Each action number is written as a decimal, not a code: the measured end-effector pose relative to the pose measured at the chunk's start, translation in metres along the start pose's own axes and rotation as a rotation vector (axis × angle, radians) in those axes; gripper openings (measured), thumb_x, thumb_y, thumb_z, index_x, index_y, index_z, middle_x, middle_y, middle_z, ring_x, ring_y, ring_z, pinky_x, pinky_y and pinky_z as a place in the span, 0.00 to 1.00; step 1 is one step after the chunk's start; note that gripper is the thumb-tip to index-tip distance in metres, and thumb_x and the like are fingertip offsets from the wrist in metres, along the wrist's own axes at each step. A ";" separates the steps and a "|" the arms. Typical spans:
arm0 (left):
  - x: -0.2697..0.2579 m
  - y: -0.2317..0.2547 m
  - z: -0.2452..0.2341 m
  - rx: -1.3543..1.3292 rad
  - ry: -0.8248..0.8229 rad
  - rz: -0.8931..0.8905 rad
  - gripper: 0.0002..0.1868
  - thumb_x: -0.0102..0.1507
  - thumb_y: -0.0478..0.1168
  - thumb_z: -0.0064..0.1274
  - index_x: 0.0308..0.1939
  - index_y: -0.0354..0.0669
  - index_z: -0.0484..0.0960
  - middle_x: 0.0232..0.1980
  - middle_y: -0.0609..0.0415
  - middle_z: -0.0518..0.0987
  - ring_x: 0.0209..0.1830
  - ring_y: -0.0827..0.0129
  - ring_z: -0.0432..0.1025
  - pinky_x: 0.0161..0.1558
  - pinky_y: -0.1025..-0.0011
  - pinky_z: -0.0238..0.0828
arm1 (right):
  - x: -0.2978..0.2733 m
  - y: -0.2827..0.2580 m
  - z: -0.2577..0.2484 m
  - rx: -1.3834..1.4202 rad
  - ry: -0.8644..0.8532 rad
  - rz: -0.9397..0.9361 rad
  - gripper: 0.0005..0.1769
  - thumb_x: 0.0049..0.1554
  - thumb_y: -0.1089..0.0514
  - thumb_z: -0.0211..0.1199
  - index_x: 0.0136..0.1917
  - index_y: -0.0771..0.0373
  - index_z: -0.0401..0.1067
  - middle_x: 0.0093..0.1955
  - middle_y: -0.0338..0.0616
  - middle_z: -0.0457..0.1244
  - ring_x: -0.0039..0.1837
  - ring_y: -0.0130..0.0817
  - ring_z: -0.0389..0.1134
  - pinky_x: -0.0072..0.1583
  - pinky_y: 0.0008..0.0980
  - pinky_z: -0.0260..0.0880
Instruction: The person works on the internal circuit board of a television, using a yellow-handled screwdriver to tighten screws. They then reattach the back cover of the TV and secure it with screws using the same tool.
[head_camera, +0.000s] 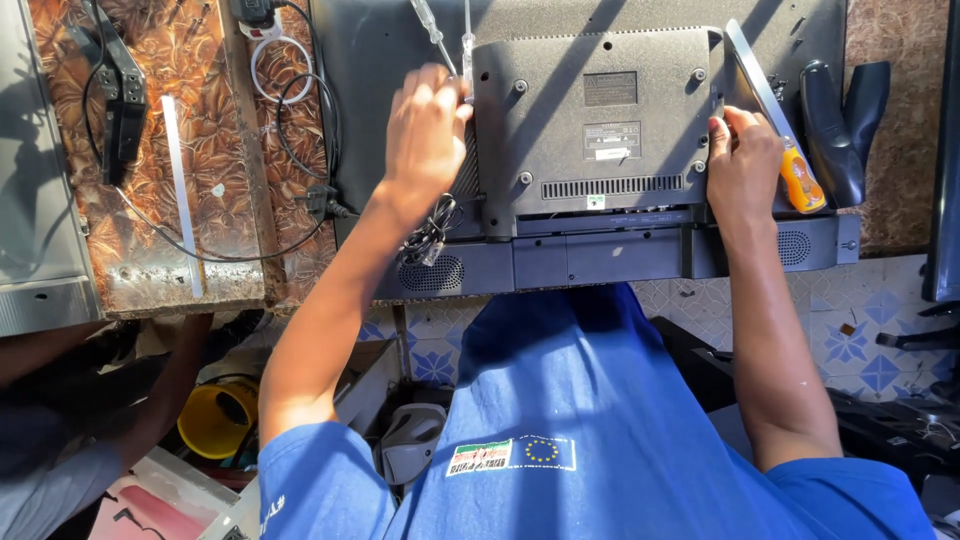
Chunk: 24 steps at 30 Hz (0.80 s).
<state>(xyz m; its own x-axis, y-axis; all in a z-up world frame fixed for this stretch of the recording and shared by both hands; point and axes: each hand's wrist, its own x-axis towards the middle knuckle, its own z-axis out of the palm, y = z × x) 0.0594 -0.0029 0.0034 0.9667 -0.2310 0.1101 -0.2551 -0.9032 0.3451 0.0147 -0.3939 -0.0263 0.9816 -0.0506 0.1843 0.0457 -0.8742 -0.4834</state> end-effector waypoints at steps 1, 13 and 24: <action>0.008 -0.007 0.014 0.000 0.000 0.000 0.08 0.65 0.36 0.58 0.48 0.44 0.82 0.54 0.48 0.75 0.55 0.54 0.68 0.55 0.58 0.67 | -0.001 0.003 0.002 0.000 0.000 0.000 0.12 0.70 0.69 0.59 0.62 0.79 0.76 0.50 0.62 0.69 0.49 0.53 0.67 0.48 0.49 0.65; 0.007 -0.033 0.035 0.014 0.183 0.200 0.23 0.60 0.23 0.49 0.60 0.36 0.76 0.63 0.39 0.73 0.72 0.44 0.58 0.75 0.48 0.48 | -0.004 0.001 0.004 -0.021 0.008 0.014 0.10 0.70 0.68 0.60 0.61 0.76 0.77 0.47 0.59 0.63 0.47 0.54 0.64 0.49 0.49 0.63; 0.020 -0.043 0.042 -0.021 0.069 0.217 0.32 0.64 0.26 0.52 0.74 0.43 0.70 0.74 0.39 0.62 0.78 0.46 0.51 0.79 0.48 0.38 | -0.002 0.002 0.005 0.000 0.010 0.010 0.13 0.70 0.69 0.60 0.65 0.80 0.74 0.52 0.63 0.66 0.49 0.54 0.67 0.49 0.48 0.67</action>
<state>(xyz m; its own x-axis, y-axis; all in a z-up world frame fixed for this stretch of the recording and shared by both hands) 0.0903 0.0161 -0.0485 0.8859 -0.3929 0.2468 -0.4576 -0.8275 0.3253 0.0142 -0.3936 -0.0315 0.9801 -0.0638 0.1879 0.0361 -0.8739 -0.4849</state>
